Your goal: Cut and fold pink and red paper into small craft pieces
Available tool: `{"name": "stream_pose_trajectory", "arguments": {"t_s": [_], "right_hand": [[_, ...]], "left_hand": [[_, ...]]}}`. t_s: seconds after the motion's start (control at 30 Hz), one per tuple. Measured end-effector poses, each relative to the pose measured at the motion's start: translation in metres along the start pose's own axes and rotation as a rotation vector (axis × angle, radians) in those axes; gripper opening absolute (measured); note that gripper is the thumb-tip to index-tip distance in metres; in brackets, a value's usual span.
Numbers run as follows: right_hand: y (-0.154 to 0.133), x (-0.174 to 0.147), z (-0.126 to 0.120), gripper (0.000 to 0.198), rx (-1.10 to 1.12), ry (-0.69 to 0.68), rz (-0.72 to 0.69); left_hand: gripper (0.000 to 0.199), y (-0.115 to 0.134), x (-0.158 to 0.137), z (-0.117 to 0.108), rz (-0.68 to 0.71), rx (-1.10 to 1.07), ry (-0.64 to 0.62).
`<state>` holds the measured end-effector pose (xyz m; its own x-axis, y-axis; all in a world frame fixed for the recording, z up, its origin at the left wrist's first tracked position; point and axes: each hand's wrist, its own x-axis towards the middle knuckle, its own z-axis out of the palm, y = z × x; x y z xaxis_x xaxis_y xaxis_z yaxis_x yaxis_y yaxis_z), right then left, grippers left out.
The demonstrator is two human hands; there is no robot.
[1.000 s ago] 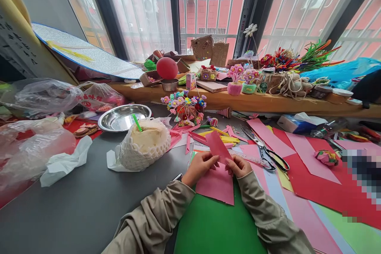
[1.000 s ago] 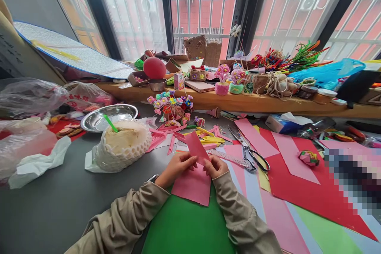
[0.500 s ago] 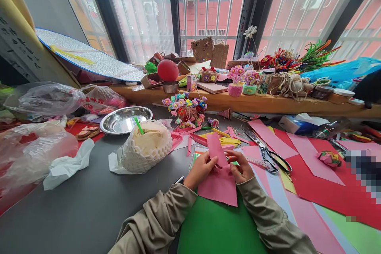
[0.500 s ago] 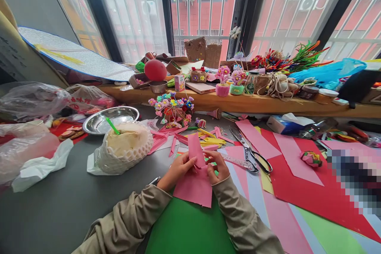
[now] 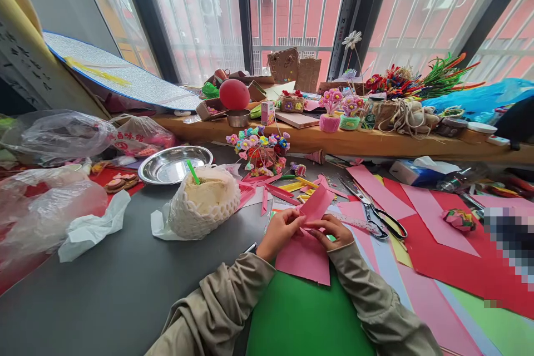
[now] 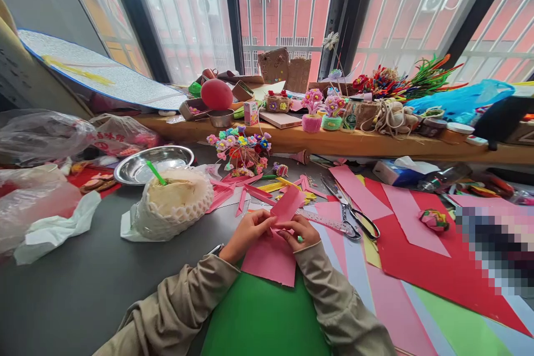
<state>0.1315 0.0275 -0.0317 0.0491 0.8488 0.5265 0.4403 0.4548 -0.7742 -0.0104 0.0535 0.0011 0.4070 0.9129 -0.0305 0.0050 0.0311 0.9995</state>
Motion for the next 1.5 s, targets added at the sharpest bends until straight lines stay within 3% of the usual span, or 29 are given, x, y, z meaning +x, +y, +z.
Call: {"name": "stream_pose_trajectory", "arguments": {"t_s": [0.3, 0.83, 1.07, 1.2, 1.37, 1.5], "right_hand": [[-0.009, 0.001, -0.002, 0.023, 0.094, 0.054, 0.203], [-0.008, 0.0, 0.002, 0.023, 0.151, 0.072, 0.264], [-0.01, 0.001, 0.004, 0.04, 0.321, 0.228, 0.311], [-0.013, 0.002, 0.0, 0.023, 0.204, 0.117, 0.267], [-0.013, 0.001, -0.002, 0.023, 0.176, 0.116, 0.266], [-0.011, 0.0, -0.001, 0.025, 0.105, 0.115, 0.257]], "left_hand": [[0.033, 0.003, -0.002, 0.0, 0.002, 0.012, -0.113], [0.03, -0.003, -0.001, 0.001, -0.022, -0.003, -0.145], [0.027, -0.001, 0.0, 0.001, 0.01, -0.049, -0.128], [0.025, 0.0, -0.001, 0.001, 0.023, -0.069, -0.17], [0.03, 0.0, -0.002, 0.001, 0.038, 0.028, -0.254], [0.032, 0.001, -0.002, 0.0, 0.045, 0.12, -0.189]]}}
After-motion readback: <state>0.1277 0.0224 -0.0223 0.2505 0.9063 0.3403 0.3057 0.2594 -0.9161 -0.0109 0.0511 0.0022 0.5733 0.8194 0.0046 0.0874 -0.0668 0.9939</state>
